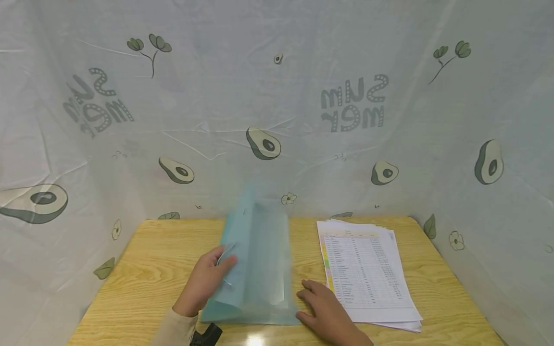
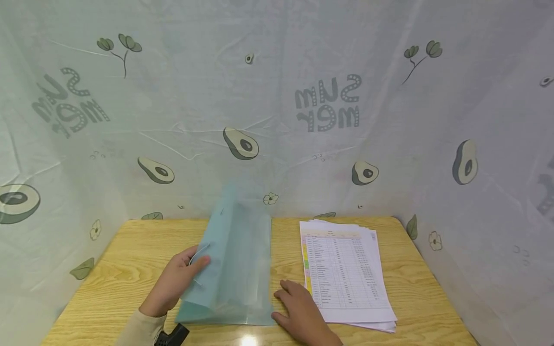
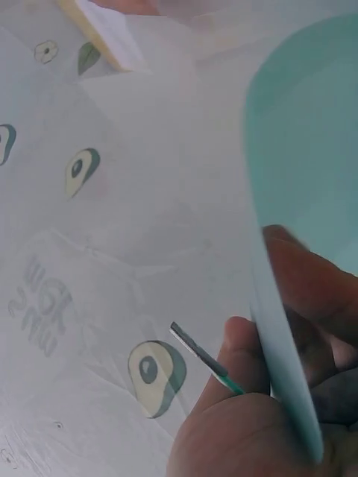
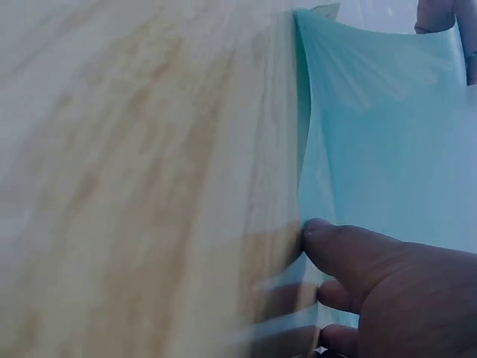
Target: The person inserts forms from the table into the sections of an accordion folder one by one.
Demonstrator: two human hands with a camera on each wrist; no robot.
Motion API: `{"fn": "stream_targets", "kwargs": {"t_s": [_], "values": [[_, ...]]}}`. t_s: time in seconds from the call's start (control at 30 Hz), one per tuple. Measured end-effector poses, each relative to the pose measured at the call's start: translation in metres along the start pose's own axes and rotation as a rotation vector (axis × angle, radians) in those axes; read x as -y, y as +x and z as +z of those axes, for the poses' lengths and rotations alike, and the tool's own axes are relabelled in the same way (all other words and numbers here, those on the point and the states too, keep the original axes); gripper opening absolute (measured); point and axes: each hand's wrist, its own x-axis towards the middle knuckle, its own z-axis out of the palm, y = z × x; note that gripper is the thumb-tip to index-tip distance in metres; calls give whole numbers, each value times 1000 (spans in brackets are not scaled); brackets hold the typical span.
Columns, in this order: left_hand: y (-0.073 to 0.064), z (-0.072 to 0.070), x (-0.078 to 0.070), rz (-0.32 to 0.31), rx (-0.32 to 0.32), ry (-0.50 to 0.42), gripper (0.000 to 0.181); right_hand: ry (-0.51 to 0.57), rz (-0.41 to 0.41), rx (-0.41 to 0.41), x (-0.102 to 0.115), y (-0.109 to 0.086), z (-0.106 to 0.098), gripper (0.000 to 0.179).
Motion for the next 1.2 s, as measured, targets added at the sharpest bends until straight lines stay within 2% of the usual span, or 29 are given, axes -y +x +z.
{"fn": "stream_targets", "kwargs": {"t_s": [0.2,0.33,0.5,0.67,0.8,0.87,1.0,1.2], "values": [[0,5,0,-2,-1,1,51,-45,-26,6,-2,-1,-1,44],[-2,7,1,-7,-27,-8,49,-9,-7,-25,-5,-5,-7,34],[-3,10,1,4,-67,-42,47,54,99,-104,-18,-8,-24,25],[-4,12,2,28,-69,-67,50,72,213,-143,-41,-8,-48,25],[-6,11,0,19,-61,-121,49,143,390,-113,-63,-10,-72,26],[-6,11,0,6,-53,-151,47,171,447,-98,-77,-11,-85,30],[-6,9,0,-10,-46,-159,47,178,524,-80,-105,-16,-104,38],[-8,7,0,-18,-45,-134,49,106,599,-51,-139,-24,-119,49]]}}
